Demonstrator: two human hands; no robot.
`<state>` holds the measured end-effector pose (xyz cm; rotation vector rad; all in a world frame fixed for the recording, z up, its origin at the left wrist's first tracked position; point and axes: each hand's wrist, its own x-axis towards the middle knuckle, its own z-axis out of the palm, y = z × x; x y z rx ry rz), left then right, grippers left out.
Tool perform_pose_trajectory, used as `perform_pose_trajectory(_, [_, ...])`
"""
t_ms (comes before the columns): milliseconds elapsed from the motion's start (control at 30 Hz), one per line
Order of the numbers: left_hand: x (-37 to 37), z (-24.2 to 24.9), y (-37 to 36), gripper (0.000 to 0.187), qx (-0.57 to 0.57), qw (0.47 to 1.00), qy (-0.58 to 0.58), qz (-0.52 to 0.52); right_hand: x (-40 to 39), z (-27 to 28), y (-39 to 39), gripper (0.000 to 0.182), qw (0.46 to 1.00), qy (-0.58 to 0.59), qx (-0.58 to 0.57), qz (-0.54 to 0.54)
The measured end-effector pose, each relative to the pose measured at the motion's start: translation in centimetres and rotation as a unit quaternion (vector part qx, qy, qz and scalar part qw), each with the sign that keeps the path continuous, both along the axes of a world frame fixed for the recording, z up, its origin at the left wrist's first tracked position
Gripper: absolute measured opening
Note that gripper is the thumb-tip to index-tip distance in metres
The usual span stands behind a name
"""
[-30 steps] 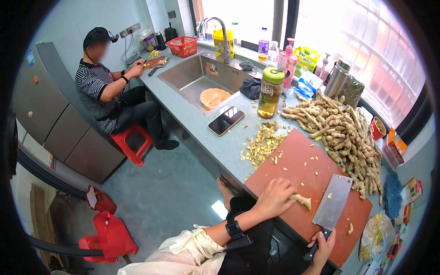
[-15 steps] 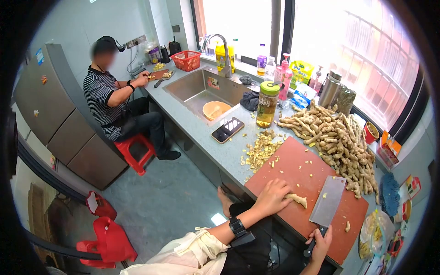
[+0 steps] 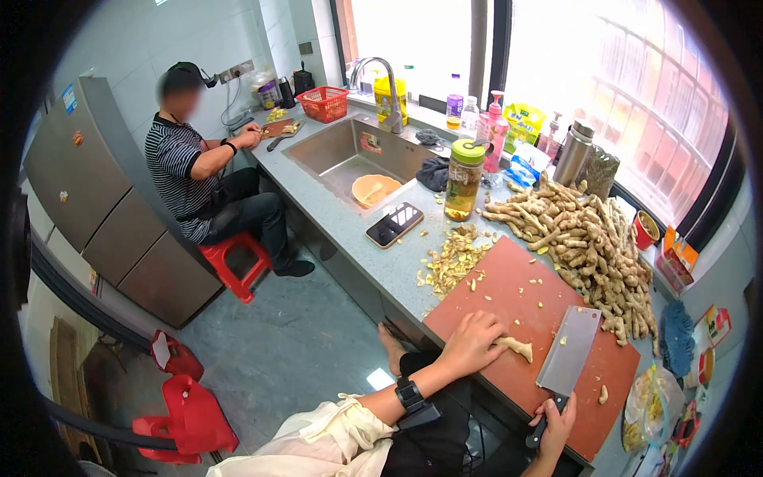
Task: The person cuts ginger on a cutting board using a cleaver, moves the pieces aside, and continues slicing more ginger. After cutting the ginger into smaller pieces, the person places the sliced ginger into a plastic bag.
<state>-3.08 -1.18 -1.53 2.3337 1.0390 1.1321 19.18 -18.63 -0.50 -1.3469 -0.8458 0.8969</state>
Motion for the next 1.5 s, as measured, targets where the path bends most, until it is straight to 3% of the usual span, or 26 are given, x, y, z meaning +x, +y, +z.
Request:
perform_pose_trajectory(700, [-0.1, -0.3, 0.1, 0.024, -0.021, 0.999, -0.003, -0.036, -0.2, 0.5, 0.1, 0.035, 0.999, -0.021, -0.008, -0.024])
perform_pose_trajectory(1000, [-0.3, 0.7, 0.1, 0.025, -0.026, 0.999, 0.003, -0.030, -0.8, 1.6, 0.2, 0.034, 0.999, 0.023, -0.035, -0.022])
perform_pose_trajectory(1500, [-0.1, -0.3, 0.1, 0.022, -0.001, 1.000, -0.008, -0.019, 1.3, -1.3, 0.3, 0.039, 1.000, -0.024, 0.015, 0.002])
